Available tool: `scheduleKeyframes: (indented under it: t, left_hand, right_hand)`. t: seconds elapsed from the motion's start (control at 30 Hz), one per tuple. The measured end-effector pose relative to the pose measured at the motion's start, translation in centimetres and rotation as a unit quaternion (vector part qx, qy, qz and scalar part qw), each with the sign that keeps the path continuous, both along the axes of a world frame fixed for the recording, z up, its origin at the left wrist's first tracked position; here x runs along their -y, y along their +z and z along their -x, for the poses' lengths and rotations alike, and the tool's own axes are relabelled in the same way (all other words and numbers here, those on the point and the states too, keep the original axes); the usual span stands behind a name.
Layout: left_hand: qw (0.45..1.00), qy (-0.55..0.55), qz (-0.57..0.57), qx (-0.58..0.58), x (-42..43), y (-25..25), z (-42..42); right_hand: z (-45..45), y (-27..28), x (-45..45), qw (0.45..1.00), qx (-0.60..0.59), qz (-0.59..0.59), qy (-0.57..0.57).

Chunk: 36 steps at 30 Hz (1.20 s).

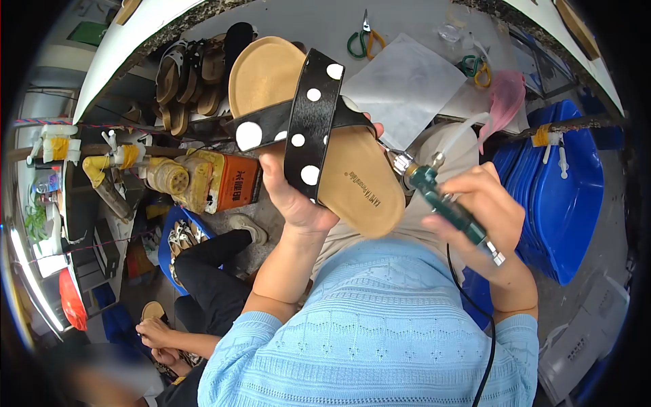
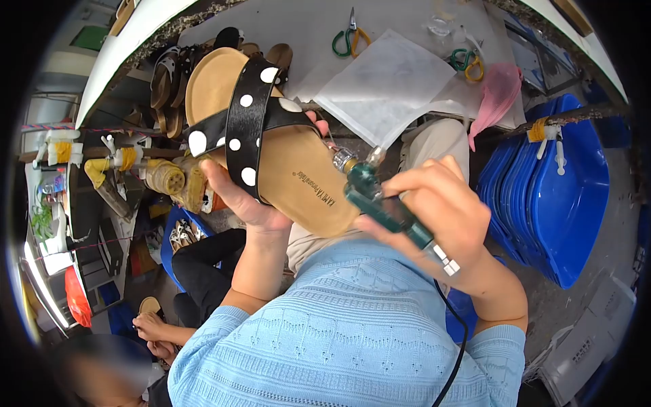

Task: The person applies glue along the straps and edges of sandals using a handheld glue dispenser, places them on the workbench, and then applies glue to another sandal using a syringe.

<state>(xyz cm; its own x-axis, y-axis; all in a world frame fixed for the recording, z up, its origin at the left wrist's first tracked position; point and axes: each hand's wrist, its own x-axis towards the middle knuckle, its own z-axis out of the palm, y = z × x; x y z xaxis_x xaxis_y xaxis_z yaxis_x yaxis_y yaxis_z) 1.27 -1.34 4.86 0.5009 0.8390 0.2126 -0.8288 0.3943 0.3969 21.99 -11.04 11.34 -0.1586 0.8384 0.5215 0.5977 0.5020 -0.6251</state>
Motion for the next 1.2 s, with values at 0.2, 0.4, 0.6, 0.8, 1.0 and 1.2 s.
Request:
scheduleKeyframes:
  t: [0.2,0.4,0.6,0.8,1.0,1.2]
  left_hand:
    - [0.985,0.113,0.087,-0.1,-1.2,0.2,0.2]
    - [0.976,0.119,0.104,-0.15,-0.9,0.4,-0.8]
    - [0.996,0.026,0.083,0.003,-0.6,1.4,-1.1]
    - [0.996,0.029,0.088,-0.002,-0.5,2.3,-1.1]
    - [0.994,0.053,0.085,-0.038,-0.5,2.2,-1.1]
    - [0.999,0.025,0.039,-0.01,-0.9,1.0,-0.4]
  right_hand:
    - [0.1,0.4,0.8,0.999,-0.034,-0.022,0.002]
    - [3.0,-0.9,-0.6,0.993,0.007,-0.078,0.086]
    - [5.8,-0.8,-0.9,0.982,0.031,-0.163,0.091]
    - [6.2,-0.6,-1.2,0.983,0.042,-0.156,0.088]
    - [6.2,0.2,-1.3,0.987,0.026,-0.122,0.099]
    - [5.5,1.1,-1.3,0.988,0.032,-0.08,0.132]
